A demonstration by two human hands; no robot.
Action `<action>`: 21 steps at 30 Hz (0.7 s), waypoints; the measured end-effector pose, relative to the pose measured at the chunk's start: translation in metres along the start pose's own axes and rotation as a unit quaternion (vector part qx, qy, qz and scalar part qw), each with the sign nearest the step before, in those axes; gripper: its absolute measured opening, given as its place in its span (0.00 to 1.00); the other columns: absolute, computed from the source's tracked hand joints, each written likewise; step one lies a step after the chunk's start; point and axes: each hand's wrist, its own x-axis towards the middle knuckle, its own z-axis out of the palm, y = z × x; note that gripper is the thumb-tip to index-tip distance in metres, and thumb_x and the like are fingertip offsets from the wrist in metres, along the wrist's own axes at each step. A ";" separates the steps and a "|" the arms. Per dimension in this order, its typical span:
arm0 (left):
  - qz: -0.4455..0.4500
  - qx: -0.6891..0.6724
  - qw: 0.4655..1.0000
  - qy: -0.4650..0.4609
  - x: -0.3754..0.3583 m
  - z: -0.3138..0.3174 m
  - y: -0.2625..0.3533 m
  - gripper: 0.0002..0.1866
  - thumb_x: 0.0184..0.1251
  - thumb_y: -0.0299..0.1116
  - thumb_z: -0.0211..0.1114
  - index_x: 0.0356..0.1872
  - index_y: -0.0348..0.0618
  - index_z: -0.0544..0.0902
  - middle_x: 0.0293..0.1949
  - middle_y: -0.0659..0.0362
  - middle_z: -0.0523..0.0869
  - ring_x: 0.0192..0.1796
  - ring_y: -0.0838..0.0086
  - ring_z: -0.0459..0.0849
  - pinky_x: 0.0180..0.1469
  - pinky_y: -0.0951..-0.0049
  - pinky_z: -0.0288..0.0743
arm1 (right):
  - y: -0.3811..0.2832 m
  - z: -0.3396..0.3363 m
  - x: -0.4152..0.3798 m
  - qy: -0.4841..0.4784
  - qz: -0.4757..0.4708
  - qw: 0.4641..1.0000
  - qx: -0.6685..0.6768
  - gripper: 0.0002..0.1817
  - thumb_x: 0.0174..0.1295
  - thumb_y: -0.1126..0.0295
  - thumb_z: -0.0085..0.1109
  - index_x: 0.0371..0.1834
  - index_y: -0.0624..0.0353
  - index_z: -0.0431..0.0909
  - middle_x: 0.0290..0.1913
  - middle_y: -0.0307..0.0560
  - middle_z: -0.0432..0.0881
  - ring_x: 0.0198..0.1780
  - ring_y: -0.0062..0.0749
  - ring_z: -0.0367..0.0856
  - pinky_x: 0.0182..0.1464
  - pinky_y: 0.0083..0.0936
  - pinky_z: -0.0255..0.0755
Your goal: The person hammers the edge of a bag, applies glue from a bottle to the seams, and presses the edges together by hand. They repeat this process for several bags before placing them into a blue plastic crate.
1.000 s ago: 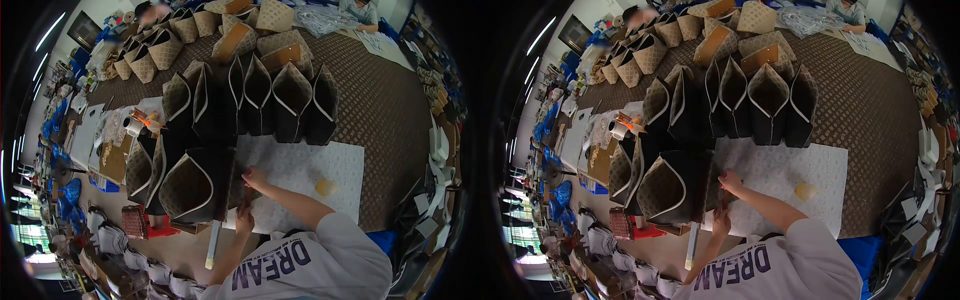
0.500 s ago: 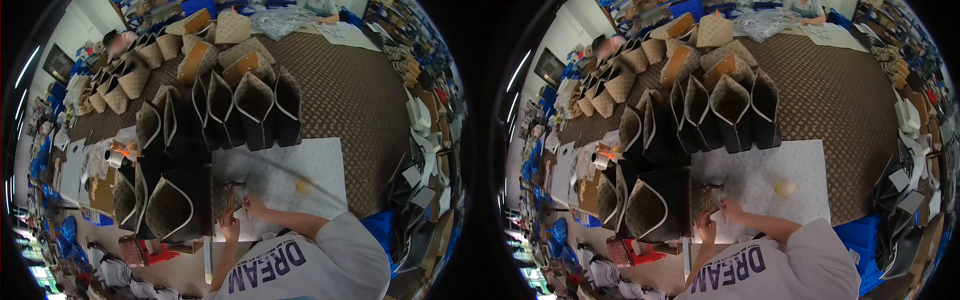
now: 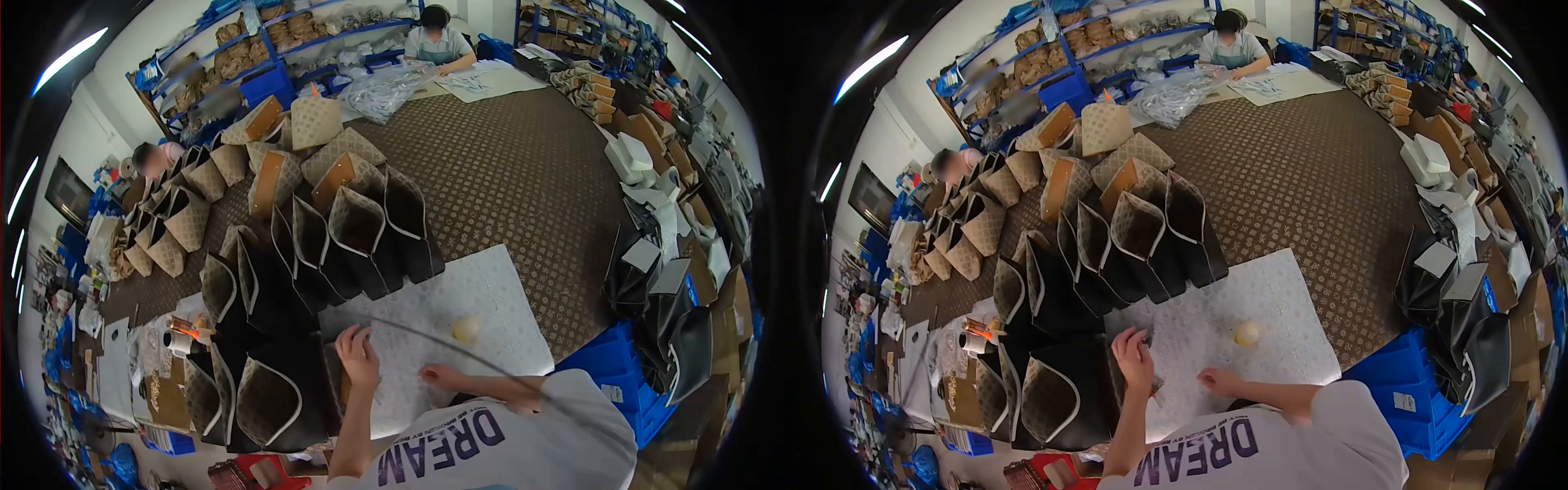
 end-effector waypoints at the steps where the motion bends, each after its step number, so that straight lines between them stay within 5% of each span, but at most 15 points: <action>1: 0.028 -0.019 0.999 0.001 0.022 0.010 0.007 0.14 0.56 0.16 0.56 0.40 0.43 0.81 0.46 0.52 0.80 0.51 0.54 0.75 0.56 0.59 0.69 | 0.013 -0.006 -0.017 0.112 -0.234 0.963 -0.078 0.13 0.62 0.64 0.57 0.47 0.55 0.79 0.39 0.49 0.84 0.40 0.40 0.83 0.44 0.31 0.76; 3: 0.052 -0.116 0.991 -0.029 0.067 0.032 0.024 0.14 0.58 0.17 0.56 0.43 0.44 0.81 0.48 0.52 0.80 0.49 0.56 0.78 0.51 0.63 0.73 | 0.025 -0.027 -0.046 0.103 -0.232 0.964 -0.078 0.13 0.62 0.63 0.57 0.47 0.56 0.79 0.40 0.51 0.84 0.41 0.41 0.83 0.44 0.31 0.76; 4: 0.070 -0.122 0.989 -0.052 0.088 0.047 0.032 0.15 0.60 0.19 0.56 0.47 0.44 0.79 0.52 0.52 0.78 0.48 0.57 0.79 0.48 0.64 0.74 | 0.018 -0.042 -0.066 -0.026 0.002 1.000 0.001 0.13 0.62 0.64 0.56 0.47 0.56 0.80 0.40 0.52 0.84 0.41 0.41 0.84 0.44 0.31 0.76; 7: 0.072 -0.135 0.976 -0.156 0.141 0.086 0.059 0.21 0.64 0.26 0.58 0.59 0.45 0.71 0.63 0.52 0.71 0.48 0.57 0.81 0.43 0.64 0.77 | 0.015 -0.059 -0.114 0.050 0.065 0.996 -0.033 0.14 0.62 0.66 0.55 0.47 0.59 0.80 0.39 0.54 0.84 0.39 0.44 0.84 0.43 0.33 0.77; 9: 0.037 -0.104 0.963 -0.247 0.164 0.111 0.063 0.26 0.67 0.40 0.59 0.63 0.43 0.67 0.68 0.52 0.64 0.47 0.56 0.82 0.42 0.61 0.77 | -0.003 -0.078 -0.140 0.075 0.101 0.992 -0.024 0.14 0.62 0.66 0.55 0.48 0.60 0.80 0.39 0.56 0.84 0.39 0.45 0.84 0.43 0.33 0.77; 11: 0.082 -0.029 0.974 -0.207 0.166 0.168 0.037 0.31 0.66 0.53 0.58 0.60 0.40 0.69 0.61 0.49 0.70 0.42 0.55 0.83 0.40 0.60 0.78 | -0.008 -0.094 -0.154 0.105 0.144 0.983 -0.041 0.13 0.62 0.67 0.54 0.46 0.61 0.80 0.37 0.58 0.83 0.38 0.46 0.83 0.42 0.33 0.77; 13: 0.028 0.052 0.926 -0.372 0.183 0.172 0.042 0.31 0.64 0.59 0.56 0.51 0.38 0.75 0.48 0.48 0.76 0.37 0.56 0.82 0.37 0.61 0.78 | 0.010 -0.103 -0.165 0.181 0.114 0.972 -0.096 0.12 0.62 0.68 0.53 0.44 0.62 0.79 0.36 0.57 0.83 0.36 0.48 0.83 0.40 0.34 0.76; 14: 0.067 0.036 0.960 -0.270 0.179 0.178 0.041 0.22 0.62 0.52 0.61 0.33 0.38 0.79 0.32 0.51 0.76 0.31 0.57 0.81 0.32 0.61 0.77 | 0.017 -0.108 -0.170 0.206 0.097 0.967 -0.117 0.11 0.62 0.69 0.52 0.43 0.62 0.79 0.36 0.57 0.82 0.35 0.48 0.82 0.38 0.34 0.75; 17: 0.046 -0.016 0.971 -0.234 0.190 0.179 0.040 0.17 0.59 0.43 0.64 0.22 0.39 0.76 0.26 0.53 0.75 0.27 0.58 0.79 0.30 0.61 0.75 | 0.036 -0.119 -0.182 0.216 0.161 0.959 -0.086 0.12 0.61 0.69 0.52 0.42 0.63 0.79 0.37 0.59 0.82 0.39 0.51 0.81 0.42 0.37 0.75; 21: -0.038 -0.185 0.981 0.050 0.252 0.114 0.041 0.14 0.57 0.38 0.63 0.22 0.36 0.78 0.24 0.49 0.77 0.26 0.55 0.78 0.30 0.60 0.72 | 0.049 -0.123 -0.162 0.149 0.161 0.966 -0.135 0.13 0.62 0.67 0.52 0.44 0.62 0.79 0.37 0.59 0.83 0.38 0.51 0.82 0.42 0.37 0.75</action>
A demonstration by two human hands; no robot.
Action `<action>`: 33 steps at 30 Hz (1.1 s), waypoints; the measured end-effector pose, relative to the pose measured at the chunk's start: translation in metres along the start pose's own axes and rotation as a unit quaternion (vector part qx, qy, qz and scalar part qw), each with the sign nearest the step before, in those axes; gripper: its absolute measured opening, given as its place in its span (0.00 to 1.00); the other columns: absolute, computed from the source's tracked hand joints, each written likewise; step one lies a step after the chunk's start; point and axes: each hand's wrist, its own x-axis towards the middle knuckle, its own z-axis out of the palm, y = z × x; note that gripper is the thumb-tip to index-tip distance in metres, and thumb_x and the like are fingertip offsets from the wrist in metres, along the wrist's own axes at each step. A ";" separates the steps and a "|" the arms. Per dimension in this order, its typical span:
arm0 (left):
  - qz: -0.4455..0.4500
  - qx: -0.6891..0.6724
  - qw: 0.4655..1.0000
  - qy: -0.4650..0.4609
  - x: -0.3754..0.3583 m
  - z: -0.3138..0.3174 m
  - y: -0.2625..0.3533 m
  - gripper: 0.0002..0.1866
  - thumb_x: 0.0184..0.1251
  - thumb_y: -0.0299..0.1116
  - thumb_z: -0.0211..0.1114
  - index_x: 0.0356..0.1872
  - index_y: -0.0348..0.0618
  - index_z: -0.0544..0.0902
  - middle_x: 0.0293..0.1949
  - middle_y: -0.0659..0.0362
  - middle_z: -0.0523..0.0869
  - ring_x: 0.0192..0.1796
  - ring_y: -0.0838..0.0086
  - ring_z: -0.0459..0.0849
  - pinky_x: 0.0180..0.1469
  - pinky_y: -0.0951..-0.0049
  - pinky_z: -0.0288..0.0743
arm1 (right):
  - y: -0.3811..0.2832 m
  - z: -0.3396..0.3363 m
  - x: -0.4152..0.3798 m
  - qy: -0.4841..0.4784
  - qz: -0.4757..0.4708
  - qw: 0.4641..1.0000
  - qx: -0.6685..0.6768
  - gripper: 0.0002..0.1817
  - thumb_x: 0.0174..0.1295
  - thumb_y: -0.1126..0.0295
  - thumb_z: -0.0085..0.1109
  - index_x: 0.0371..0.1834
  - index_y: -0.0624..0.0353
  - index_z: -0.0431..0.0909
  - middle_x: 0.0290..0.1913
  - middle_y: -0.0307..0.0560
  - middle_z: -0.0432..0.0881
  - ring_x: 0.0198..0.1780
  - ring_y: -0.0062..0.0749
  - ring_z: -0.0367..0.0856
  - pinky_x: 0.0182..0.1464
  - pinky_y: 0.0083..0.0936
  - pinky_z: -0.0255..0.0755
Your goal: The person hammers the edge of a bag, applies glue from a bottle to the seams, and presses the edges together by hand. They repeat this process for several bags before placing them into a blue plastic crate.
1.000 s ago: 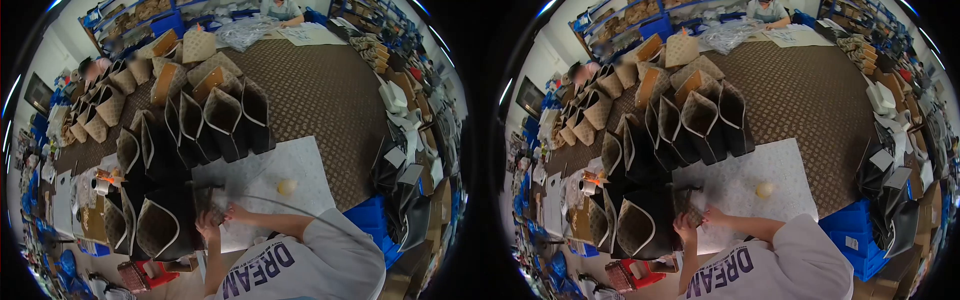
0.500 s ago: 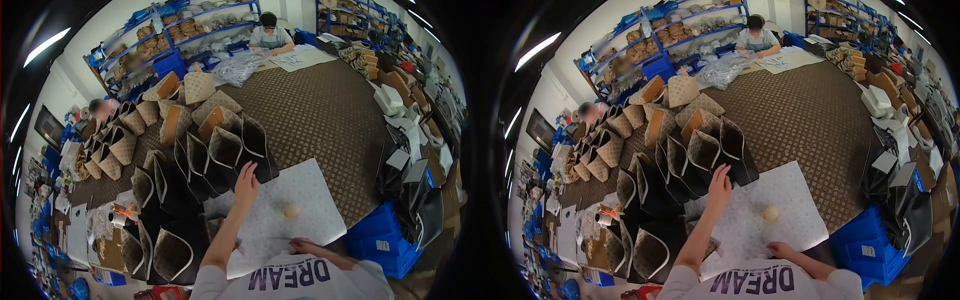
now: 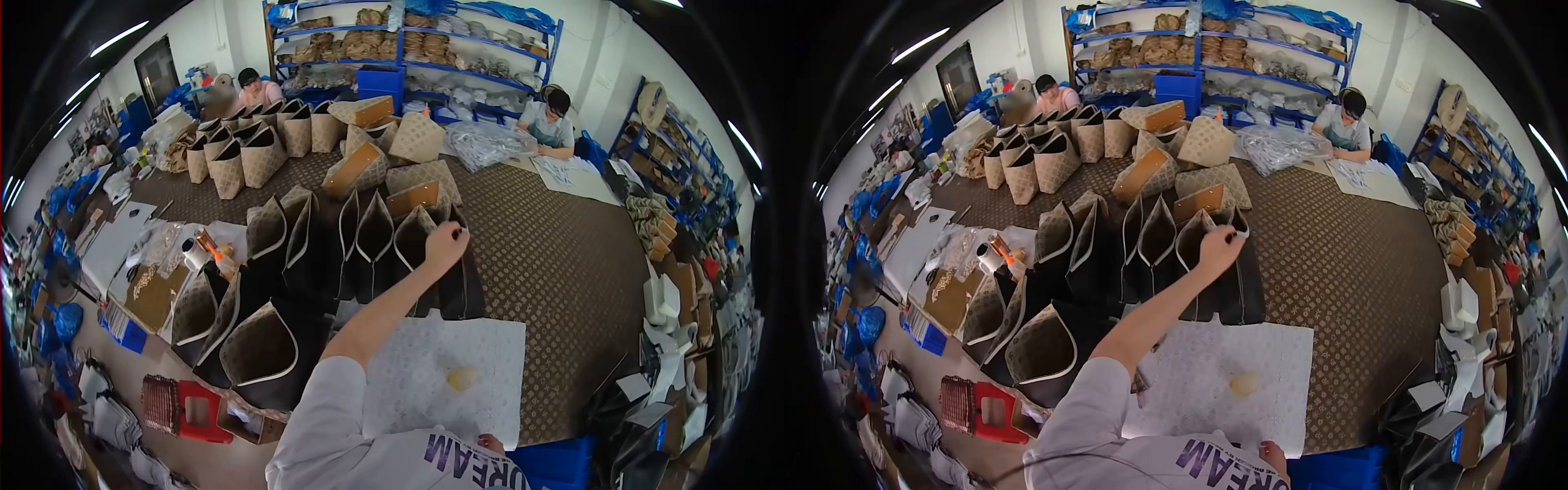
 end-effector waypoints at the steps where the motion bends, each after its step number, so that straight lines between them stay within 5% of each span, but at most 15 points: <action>1: -0.057 -0.016 0.998 -0.002 0.021 -0.030 0.015 0.13 0.57 0.38 0.62 0.24 0.35 0.79 0.21 0.49 0.77 0.25 0.56 0.77 0.31 0.62 0.71 | -0.004 0.002 0.006 -0.017 -0.015 1.000 -0.018 0.13 0.62 0.66 0.52 0.45 0.61 0.79 0.37 0.58 0.83 0.38 0.51 0.82 0.42 0.37 0.76; 4: -0.139 -0.314 0.928 0.147 0.061 -0.111 0.046 0.11 0.57 0.33 0.61 0.25 0.33 0.78 0.22 0.60 0.78 0.27 0.77 0.73 0.34 0.73 0.67 | -0.009 0.004 0.017 -0.062 -0.063 0.994 -0.069 0.14 0.62 0.65 0.52 0.46 0.61 0.80 0.37 0.58 0.83 0.38 0.51 0.83 0.43 0.37 0.76; 5: -0.084 -0.353 0.909 0.205 0.066 -0.145 0.065 0.09 0.58 0.31 0.60 0.23 0.36 0.78 0.24 0.63 0.77 0.27 0.78 0.73 0.35 0.76 0.66 | -0.009 0.003 0.020 -0.069 -0.075 0.992 -0.076 0.15 0.62 0.65 0.52 0.46 0.60 0.80 0.37 0.58 0.84 0.38 0.51 0.83 0.43 0.37 0.76; 6: -0.149 -0.432 0.871 0.181 0.065 -0.184 0.074 0.10 0.61 0.34 0.58 0.24 0.39 0.78 0.25 0.63 0.77 0.26 0.76 0.72 0.34 0.76 0.65 | -0.010 0.003 0.022 -0.075 -0.082 0.991 -0.080 0.15 0.63 0.64 0.52 0.47 0.60 0.80 0.37 0.57 0.84 0.38 0.51 0.83 0.43 0.37 0.76; 8: -0.104 -0.454 0.859 0.213 0.059 -0.252 0.084 0.10 0.63 0.34 0.56 0.31 0.37 0.77 0.30 0.59 0.78 0.31 0.74 0.73 0.39 0.74 0.66 | -0.013 0.006 0.028 -0.081 -0.082 0.992 -0.055 0.14 0.61 0.65 0.52 0.44 0.62 0.80 0.38 0.61 0.82 0.44 0.55 0.80 0.48 0.42 0.73; 10: -0.032 -0.379 0.878 0.291 0.033 -0.311 0.092 0.12 0.66 0.35 0.53 0.37 0.35 0.76 0.35 0.56 0.78 0.36 0.71 0.74 0.44 0.72 0.67 | -0.018 0.007 0.037 -0.088 -0.102 0.989 -0.053 0.14 0.60 0.65 0.53 0.44 0.61 0.80 0.40 0.61 0.82 0.44 0.54 0.80 0.49 0.42 0.73; 12: 0.026 -0.164 0.890 0.425 -0.024 -0.351 0.091 0.14 0.69 0.36 0.51 0.44 0.33 0.76 0.40 0.52 0.79 0.40 0.69 0.76 0.49 0.71 0.68 | -0.003 0.023 0.049 -0.085 -0.124 0.986 -0.076 0.14 0.60 0.65 0.52 0.45 0.59 0.80 0.41 0.60 0.82 0.45 0.54 0.79 0.49 0.42 0.73; 16: -0.016 0.243 0.787 0.567 -0.175 -0.374 0.076 0.21 0.74 0.37 0.47 0.57 0.29 0.74 0.51 0.45 0.80 0.50 0.63 0.79 0.59 0.67 0.69 | -0.009 0.030 0.051 -0.083 -0.129 0.985 -0.080 0.14 0.61 0.65 0.51 0.45 0.57 0.80 0.41 0.56 0.81 0.47 0.51 0.79 0.49 0.41 0.74; 17: -0.116 0.226 0.819 0.514 -0.202 -0.379 0.064 0.17 0.71 0.31 0.52 0.55 0.30 0.74 0.52 0.46 0.80 0.50 0.65 0.79 0.58 0.69 0.70 | -0.009 0.028 0.050 -0.096 -0.116 0.985 -0.081 0.14 0.61 0.65 0.50 0.45 0.56 0.80 0.41 0.55 0.81 0.47 0.50 0.79 0.49 0.41 0.74; 19: -0.164 0.256 0.836 0.457 -0.223 -0.366 0.044 0.17 0.71 0.30 0.52 0.55 0.30 0.74 0.51 0.47 0.79 0.50 0.66 0.79 0.57 0.70 0.70 | -0.006 0.022 0.047 -0.098 -0.090 0.988 -0.077 0.13 0.61 0.64 0.50 0.43 0.55 0.80 0.42 0.54 0.81 0.46 0.50 0.79 0.48 0.41 0.74; 28: 0.067 0.154 0.924 0.344 -0.178 -0.261 0.039 0.15 0.71 0.27 0.53 0.54 0.31 0.74 0.50 0.51 0.79 0.50 0.69 0.79 0.55 0.72 0.71 | 0.011 -0.036 0.032 0.103 -0.025 0.994 -0.035 0.10 0.60 0.69 0.52 0.42 0.54 0.79 0.40 0.52 0.79 0.45 0.50 0.78 0.47 0.41 0.73; 31: 0.033 0.025 0.978 0.206 -0.179 -0.208 0.030 0.14 0.71 0.26 0.53 0.54 0.32 0.74 0.49 0.52 0.79 0.50 0.69 0.79 0.55 0.72 0.72 | 0.010 -0.042 0.017 0.121 -0.009 0.993 0.000 0.10 0.62 0.69 0.50 0.41 0.55 0.80 0.42 0.52 0.80 0.45 0.49 0.79 0.48 0.40 0.73; 33: -0.062 -0.042 0.997 0.027 -0.197 -0.156 0.024 0.14 0.71 0.25 0.53 0.54 0.32 0.74 0.49 0.53 0.79 0.49 0.70 0.79 0.54 0.72 0.72 | 0.018 -0.049 -0.008 0.158 0.016 0.987 0.004 0.10 0.64 0.69 0.48 0.42 0.57 0.80 0.42 0.53 0.81 0.44 0.49 0.79 0.47 0.39 0.73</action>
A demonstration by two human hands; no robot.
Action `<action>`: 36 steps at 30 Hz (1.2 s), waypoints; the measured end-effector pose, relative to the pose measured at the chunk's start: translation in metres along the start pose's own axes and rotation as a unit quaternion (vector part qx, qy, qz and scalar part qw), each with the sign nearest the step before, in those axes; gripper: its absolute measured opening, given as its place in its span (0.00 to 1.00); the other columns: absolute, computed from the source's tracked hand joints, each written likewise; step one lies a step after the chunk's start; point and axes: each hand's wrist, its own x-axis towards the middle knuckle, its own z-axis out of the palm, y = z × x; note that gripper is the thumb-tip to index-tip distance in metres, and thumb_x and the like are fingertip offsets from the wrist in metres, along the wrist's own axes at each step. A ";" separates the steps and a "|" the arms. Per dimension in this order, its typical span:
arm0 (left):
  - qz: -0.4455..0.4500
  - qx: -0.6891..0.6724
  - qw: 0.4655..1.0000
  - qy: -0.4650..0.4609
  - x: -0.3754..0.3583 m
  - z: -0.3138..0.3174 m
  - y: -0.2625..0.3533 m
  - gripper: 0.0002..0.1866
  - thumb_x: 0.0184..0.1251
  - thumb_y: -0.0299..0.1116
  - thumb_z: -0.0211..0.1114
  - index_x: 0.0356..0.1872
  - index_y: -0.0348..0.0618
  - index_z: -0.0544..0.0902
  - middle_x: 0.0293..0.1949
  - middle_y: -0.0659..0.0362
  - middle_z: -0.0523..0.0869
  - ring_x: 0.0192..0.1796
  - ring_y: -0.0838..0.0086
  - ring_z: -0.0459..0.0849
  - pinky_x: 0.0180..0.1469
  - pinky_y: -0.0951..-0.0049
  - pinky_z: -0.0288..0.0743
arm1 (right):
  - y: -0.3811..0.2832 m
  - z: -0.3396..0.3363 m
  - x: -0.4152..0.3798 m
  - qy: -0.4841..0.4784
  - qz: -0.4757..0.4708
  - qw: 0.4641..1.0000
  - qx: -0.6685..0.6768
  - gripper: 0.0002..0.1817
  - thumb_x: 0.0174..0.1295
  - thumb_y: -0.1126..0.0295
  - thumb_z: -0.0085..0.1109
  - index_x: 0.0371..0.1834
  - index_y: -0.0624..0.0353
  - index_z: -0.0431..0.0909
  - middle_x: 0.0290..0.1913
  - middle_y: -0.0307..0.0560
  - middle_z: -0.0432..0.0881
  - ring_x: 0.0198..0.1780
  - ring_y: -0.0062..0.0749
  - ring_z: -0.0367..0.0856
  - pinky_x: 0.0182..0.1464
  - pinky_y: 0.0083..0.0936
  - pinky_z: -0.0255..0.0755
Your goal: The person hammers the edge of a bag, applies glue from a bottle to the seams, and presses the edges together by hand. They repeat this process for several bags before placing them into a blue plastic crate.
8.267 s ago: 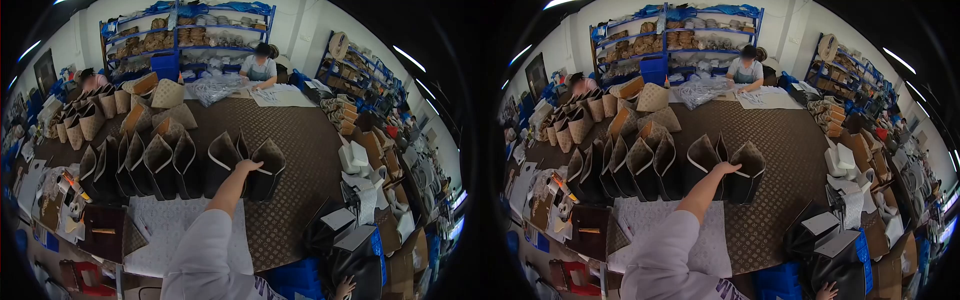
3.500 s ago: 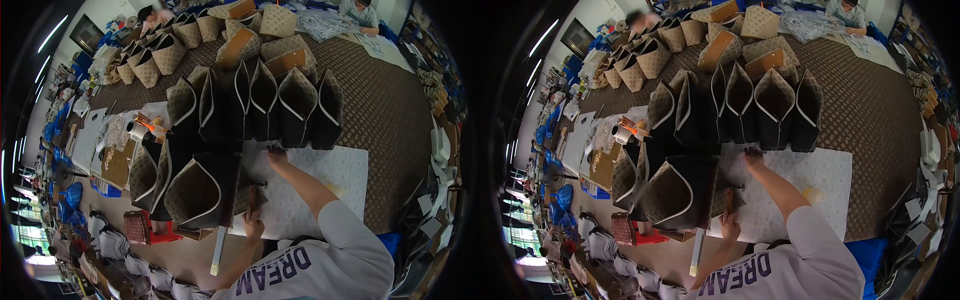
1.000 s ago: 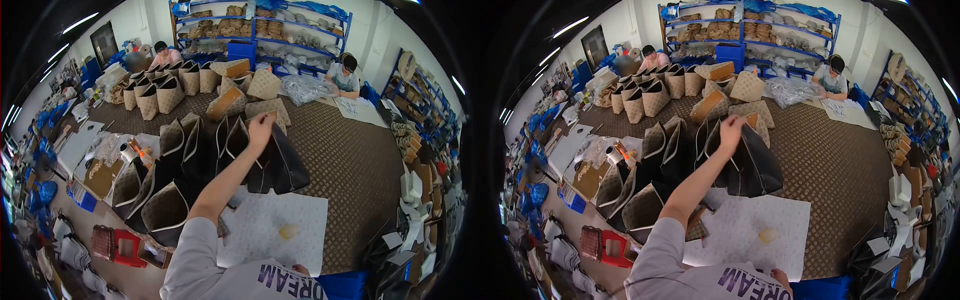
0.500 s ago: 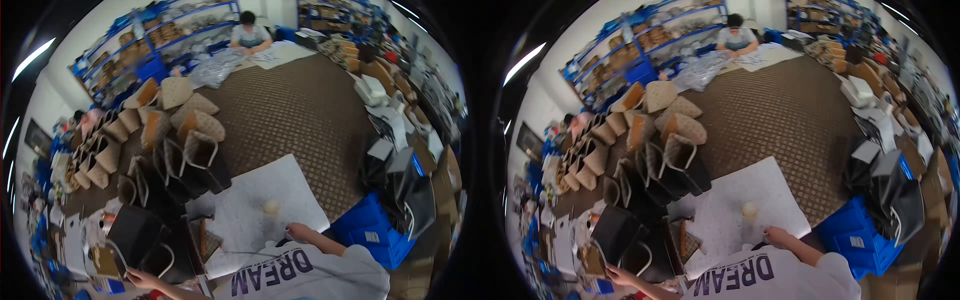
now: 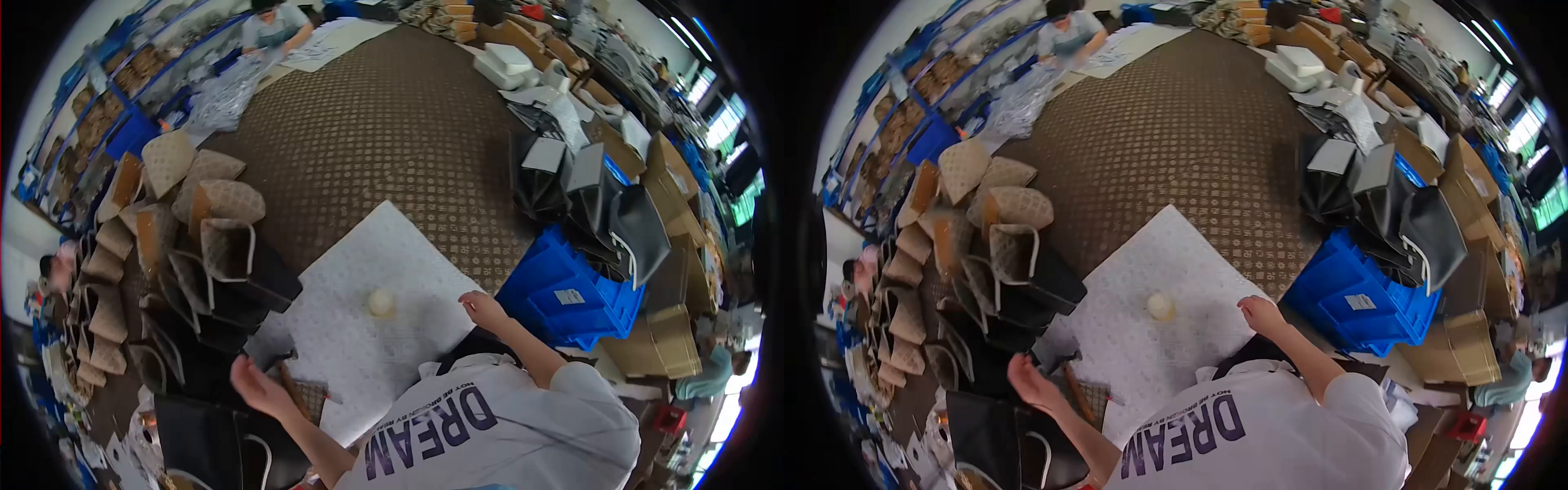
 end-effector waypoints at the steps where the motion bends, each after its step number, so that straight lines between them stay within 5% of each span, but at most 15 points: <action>1: -0.079 0.002 0.988 -0.135 -0.015 0.030 -0.003 0.16 0.67 0.22 0.55 0.56 0.35 0.73 0.49 0.53 0.80 0.49 0.68 0.79 0.54 0.71 0.72 | 0.003 -0.005 -0.010 0.010 0.030 0.999 -0.003 0.11 0.63 0.69 0.48 0.40 0.58 0.81 0.41 0.53 0.82 0.44 0.48 0.80 0.47 0.39 0.73; 4: -0.162 0.018 0.898 -0.408 -0.074 0.102 -0.007 0.30 0.62 0.25 0.62 0.66 0.40 0.64 0.65 0.50 0.68 0.65 0.61 0.68 0.63 0.62 0.64 | 0.016 -0.026 -0.036 0.115 0.066 0.991 0.018 0.10 0.62 0.68 0.50 0.36 0.57 0.82 0.37 0.53 0.82 0.42 0.49 0.80 0.46 0.39 0.74; 7: -0.138 0.016 0.878 -0.458 -0.115 0.144 -0.005 0.34 0.61 0.28 0.65 0.68 0.42 0.61 0.68 0.50 0.63 0.68 0.60 0.64 0.65 0.59 0.61 | 0.019 -0.070 -0.047 0.218 0.109 0.969 0.035 0.08 0.60 0.72 0.51 0.36 0.59 0.81 0.36 0.52 0.82 0.42 0.50 0.80 0.44 0.38 0.74; 8: -0.081 0.028 0.889 -0.449 -0.127 0.156 -0.017 0.34 0.61 0.30 0.65 0.68 0.42 0.61 0.67 0.51 0.64 0.67 0.60 0.65 0.65 0.59 0.61 | 0.025 -0.084 -0.047 0.283 0.104 0.953 0.027 0.08 0.60 0.74 0.51 0.36 0.60 0.80 0.36 0.52 0.81 0.42 0.50 0.79 0.45 0.38 0.74; 12: -0.236 0.018 0.885 -0.400 -0.144 0.184 0.011 0.28 0.67 0.29 0.60 0.66 0.39 0.63 0.64 0.49 0.67 0.66 0.57 0.66 0.65 0.58 0.60 | 0.059 -0.160 -0.047 0.490 0.079 0.868 -0.018 0.09 0.59 0.81 0.52 0.39 0.59 0.79 0.41 0.51 0.80 0.45 0.50 0.78 0.46 0.35 0.74; 17: -0.220 0.057 0.912 -0.341 -0.155 0.208 0.024 0.27 0.67 0.30 0.59 0.66 0.39 0.63 0.63 0.49 0.67 0.65 0.58 0.67 0.65 0.58 0.61 | 0.146 -0.268 -0.066 0.641 0.146 0.753 -0.002 0.14 0.53 0.84 0.52 0.42 0.59 0.78 0.45 0.52 0.78 0.48 0.49 0.76 0.50 0.32 0.72; 18: -0.216 0.066 0.916 -0.332 -0.159 0.213 0.028 0.27 0.67 0.30 0.59 0.66 0.39 0.63 0.63 0.49 0.67 0.65 0.58 0.67 0.65 0.58 0.61 | 0.168 -0.285 -0.073 0.682 0.162 0.713 -0.020 0.16 0.55 0.84 0.50 0.48 0.61 0.75 0.45 0.51 0.78 0.47 0.45 0.77 0.50 0.30 0.71; 20: -0.209 0.083 0.921 -0.319 -0.170 0.225 0.038 0.27 0.68 0.30 0.59 0.65 0.39 0.64 0.63 0.50 0.68 0.65 0.59 0.67 0.65 0.59 0.61 | 0.267 -0.284 -0.070 0.811 0.161 0.504 0.250 0.20 0.58 0.80 0.50 0.56 0.64 0.70 0.40 0.43 0.77 0.42 0.31 0.76 0.44 0.26 0.71; 21: -0.207 0.089 0.923 -0.311 -0.175 0.234 0.043 0.26 0.68 0.30 0.59 0.65 0.39 0.64 0.63 0.50 0.68 0.65 0.59 0.67 0.65 0.59 0.61 | 0.273 -0.297 -0.088 0.737 0.187 0.357 0.542 0.18 0.56 0.77 0.54 0.51 0.63 0.71 0.34 0.40 0.72 0.35 0.29 0.74 0.42 0.20 0.71; 24: -0.195 0.103 0.929 -0.297 -0.185 0.263 0.057 0.26 0.68 0.30 0.59 0.65 0.39 0.64 0.62 0.50 0.68 0.64 0.59 0.67 0.64 0.59 0.61 | 0.359 -0.279 -0.112 0.606 0.214 0.260 0.721 0.04 0.55 0.75 0.55 0.33 0.57 0.72 0.24 0.38 0.65 0.24 0.29 0.67 0.32 0.26 0.75; 26: -0.197 0.111 0.931 -0.286 -0.187 0.282 0.066 0.26 0.68 0.30 0.59 0.65 0.39 0.64 0.62 0.50 0.68 0.64 0.60 0.67 0.64 0.60 0.61 | 0.361 -0.294 -0.107 0.606 0.260 0.230 0.716 0.12 0.59 0.68 0.60 0.42 0.57 0.69 0.27 0.41 0.71 0.34 0.38 0.80 0.36 0.29 0.78; 28: -0.193 0.117 0.933 -0.280 -0.186 0.298 0.075 0.26 0.68 0.30 0.59 0.65 0.39 0.64 0.62 0.50 0.69 0.64 0.60 0.68 0.64 0.60 0.61 | 0.372 -0.307 -0.107 0.586 0.276 0.171 0.742 0.18 0.59 0.60 0.65 0.45 0.56 0.69 0.30 0.42 0.75 0.38 0.38 0.82 0.36 0.29 0.79; 32: -0.198 0.124 0.934 -0.270 -0.181 0.319 0.083 0.25 0.68 0.31 0.58 0.65 0.39 0.65 0.61 0.51 0.69 0.63 0.60 0.68 0.64 0.60 0.62 | 0.433 -0.306 -0.128 0.467 0.277 0.224 0.810 0.21 0.58 0.46 0.63 0.22 0.47 0.69 0.19 0.31 0.71 0.22 0.22 0.73 0.23 0.18 0.64; 35: -0.202 0.121 0.935 -0.266 -0.174 0.327 0.085 0.25 0.68 0.31 0.58 0.64 0.38 0.65 0.61 0.51 0.69 0.63 0.61 0.68 0.63 0.61 0.62 | 0.422 -0.317 -0.130 0.521 0.318 0.258 0.749 0.20 0.60 0.47 0.61 0.23 0.47 0.69 0.19 0.31 0.70 0.22 0.22 0.73 0.23 0.19 0.64; 36: -0.205 0.122 0.934 -0.265 -0.174 0.328 0.085 0.25 0.68 0.31 0.58 0.64 0.38 0.65 0.61 0.51 0.70 0.63 0.61 0.68 0.63 0.61 0.62 | 0.437 -0.313 -0.135 0.513 0.277 0.314 0.749 0.17 0.62 0.50 0.60 0.25 0.47 0.70 0.19 0.31 0.71 0.23 0.23 0.74 0.23 0.19 0.65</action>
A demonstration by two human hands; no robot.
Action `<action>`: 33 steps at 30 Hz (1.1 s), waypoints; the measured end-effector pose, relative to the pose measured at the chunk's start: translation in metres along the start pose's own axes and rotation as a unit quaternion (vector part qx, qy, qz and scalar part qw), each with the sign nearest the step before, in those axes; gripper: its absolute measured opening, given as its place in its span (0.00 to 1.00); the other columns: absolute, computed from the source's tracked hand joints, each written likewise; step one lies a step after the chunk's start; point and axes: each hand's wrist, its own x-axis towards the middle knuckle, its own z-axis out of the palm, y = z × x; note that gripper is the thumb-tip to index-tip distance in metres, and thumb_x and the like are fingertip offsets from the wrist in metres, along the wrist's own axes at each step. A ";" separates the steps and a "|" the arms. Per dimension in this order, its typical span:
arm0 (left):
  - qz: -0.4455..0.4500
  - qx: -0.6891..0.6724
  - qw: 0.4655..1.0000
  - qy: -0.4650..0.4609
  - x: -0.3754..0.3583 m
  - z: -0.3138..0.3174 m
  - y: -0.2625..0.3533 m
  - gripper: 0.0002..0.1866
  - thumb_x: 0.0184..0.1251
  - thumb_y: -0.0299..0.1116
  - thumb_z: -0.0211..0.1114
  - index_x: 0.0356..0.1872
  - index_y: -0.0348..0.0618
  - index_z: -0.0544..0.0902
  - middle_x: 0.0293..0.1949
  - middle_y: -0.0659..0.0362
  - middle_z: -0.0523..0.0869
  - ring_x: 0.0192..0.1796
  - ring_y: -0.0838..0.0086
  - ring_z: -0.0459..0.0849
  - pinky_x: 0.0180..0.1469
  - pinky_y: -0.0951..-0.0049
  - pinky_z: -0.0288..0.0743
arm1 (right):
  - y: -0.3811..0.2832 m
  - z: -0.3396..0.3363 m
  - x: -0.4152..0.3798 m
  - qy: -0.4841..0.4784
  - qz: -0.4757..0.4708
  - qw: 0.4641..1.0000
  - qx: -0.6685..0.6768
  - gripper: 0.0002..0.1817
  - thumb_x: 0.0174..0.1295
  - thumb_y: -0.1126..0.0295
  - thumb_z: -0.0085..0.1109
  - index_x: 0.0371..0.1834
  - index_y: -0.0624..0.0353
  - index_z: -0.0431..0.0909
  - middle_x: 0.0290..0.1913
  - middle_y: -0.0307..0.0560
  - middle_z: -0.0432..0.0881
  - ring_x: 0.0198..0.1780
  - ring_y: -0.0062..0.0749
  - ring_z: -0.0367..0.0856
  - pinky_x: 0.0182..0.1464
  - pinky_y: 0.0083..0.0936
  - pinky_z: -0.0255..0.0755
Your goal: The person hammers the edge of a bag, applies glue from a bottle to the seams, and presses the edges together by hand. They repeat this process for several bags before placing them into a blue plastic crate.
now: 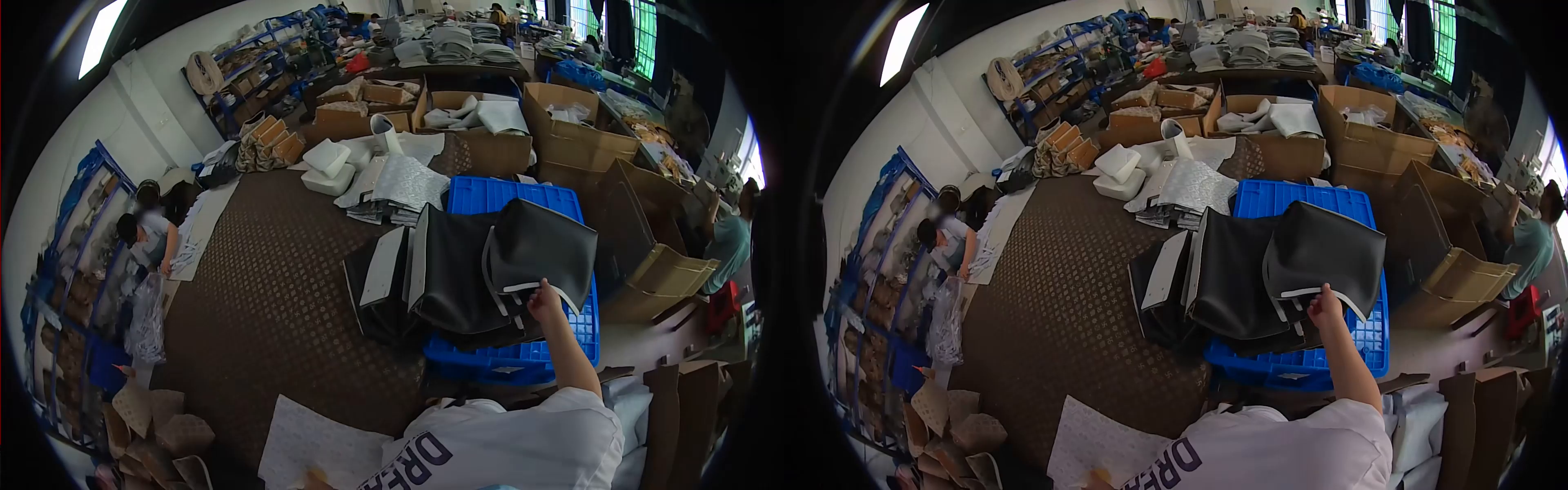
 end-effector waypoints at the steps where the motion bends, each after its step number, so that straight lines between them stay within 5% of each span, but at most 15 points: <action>1: -0.002 0.000 1.000 0.001 0.001 0.002 0.001 0.25 0.68 0.31 0.58 0.64 0.38 0.65 0.61 0.51 0.70 0.63 0.61 0.69 0.63 0.61 0.62 | -0.002 0.003 -0.002 -0.006 -0.057 0.998 0.007 0.15 0.63 0.52 0.60 0.26 0.47 0.71 0.20 0.31 0.71 0.23 0.23 0.74 0.23 0.19 0.65; 5: -0.002 0.001 1.000 0.002 0.003 0.003 0.003 0.24 0.69 0.31 0.58 0.64 0.38 0.66 0.60 0.51 0.70 0.62 0.62 0.69 0.63 0.62 0.62 | -0.033 0.091 -0.095 -0.064 -0.263 0.962 0.025 0.13 0.63 0.57 0.60 0.28 0.52 0.72 0.22 0.35 0.75 0.28 0.23 0.78 0.29 0.19 0.68; 7: 0.001 -0.001 1.000 0.003 0.001 0.001 0.004 0.24 0.69 0.31 0.58 0.64 0.38 0.66 0.60 0.51 0.70 0.62 0.62 0.69 0.63 0.62 0.62 | -0.046 0.143 -0.155 -0.185 -0.311 0.932 0.009 0.14 0.63 0.59 0.59 0.26 0.53 0.72 0.23 0.37 0.77 0.31 0.26 0.80 0.33 0.19 0.69; 10: -0.001 -0.005 1.000 0.011 -0.005 -0.003 0.002 0.24 0.69 0.32 0.58 0.64 0.38 0.66 0.60 0.52 0.71 0.61 0.63 0.69 0.62 0.62 0.63 | -0.014 0.206 -0.241 -0.357 -0.243 0.901 0.046 0.17 0.66 0.58 0.53 0.23 0.55 0.71 0.20 0.39 0.73 0.31 0.33 0.78 0.37 0.26 0.69; 13: -0.004 -0.015 0.999 0.027 -0.014 -0.016 -0.003 0.23 0.69 0.32 0.57 0.63 0.38 0.67 0.59 0.52 0.71 0.61 0.63 0.70 0.62 0.63 0.63 | 0.051 0.230 -0.303 -0.597 -0.199 0.766 -0.134 0.26 0.73 0.51 0.36 0.26 0.60 0.73 0.33 0.48 0.82 0.42 0.34 0.80 0.51 0.29 0.70; 17: -0.019 -0.041 0.997 0.062 -0.032 -0.048 -0.020 0.23 0.69 0.32 0.57 0.63 0.38 0.67 0.59 0.52 0.71 0.60 0.64 0.70 0.62 0.63 0.63 | 0.103 0.246 -0.371 -0.726 -0.099 0.642 -0.226 0.17 0.74 0.63 0.39 0.42 0.63 0.77 0.43 0.45 0.83 0.48 0.24 0.78 0.55 0.23 0.71; 20: -0.036 -0.069 0.992 0.096 -0.058 -0.082 -0.036 0.23 0.69 0.32 0.57 0.63 0.38 0.67 0.58 0.52 0.72 0.60 0.64 0.70 0.62 0.64 0.63 | 0.225 0.226 -0.373 -0.710 0.102 0.666 -0.207 0.17 0.74 0.61 0.41 0.46 0.64 0.75 0.46 0.46 0.82 0.51 0.25 0.77 0.57 0.23 0.70; 22: -0.049 -0.091 0.988 0.114 -0.076 -0.102 -0.039 0.22 0.69 0.32 0.57 0.63 0.38 0.67 0.58 0.53 0.72 0.60 0.64 0.71 0.61 0.64 0.63 | 0.332 0.183 -0.365 -0.591 0.311 0.725 -0.168 0.20 0.73 0.57 0.43 0.53 0.64 0.72 0.52 0.46 0.79 0.56 0.26 0.75 0.60 0.23 0.68; 23: -0.054 -0.104 0.987 0.114 -0.083 -0.106 -0.039 0.22 0.69 0.32 0.57 0.63 0.38 0.68 0.58 0.53 0.72 0.60 0.65 0.71 0.61 0.64 0.64 | 0.343 0.161 -0.372 -0.572 0.305 0.704 -0.292 0.27 0.71 0.52 0.46 0.65 0.59 0.62 0.62 0.46 0.71 0.64 0.30 0.69 0.64 0.28 0.65; 26: -0.076 -0.153 0.982 0.082 -0.103 -0.092 -0.038 0.22 0.70 0.33 0.57 0.62 0.38 0.68 0.58 0.53 0.72 0.59 0.65 0.71 0.61 0.65 0.64 | 0.354 0.106 -0.366 -0.462 0.580 0.511 -0.435 0.35 0.68 0.47 0.50 0.72 0.52 0.53 0.68 0.44 0.62 0.67 0.33 0.64 0.65 0.33 0.64; 29: -0.091 -0.208 0.974 0.001 -0.107 -0.043 -0.031 0.22 0.70 0.33 0.56 0.62 0.38 0.68 0.57 0.53 0.73 0.59 0.65 0.71 0.61 0.65 0.64 | 0.343 0.104 -0.353 -0.553 0.610 0.453 -0.342 0.39 0.65 0.45 0.52 0.74 0.48 0.50 0.69 0.44 0.60 0.67 0.35 0.64 0.64 0.36 0.66; 33: -0.088 -0.267 0.958 -0.060 -0.072 0.008 -0.016 0.21 0.70 0.33 0.56 0.62 0.38 0.69 0.57 0.54 0.73 0.58 0.66 0.72 0.61 0.66 0.64 | 0.307 0.134 -0.306 -0.566 0.535 0.486 -0.398 0.38 0.65 0.44 0.51 0.73 0.50 0.54 0.66 0.45 0.66 0.66 0.37 0.67 0.62 0.39 0.68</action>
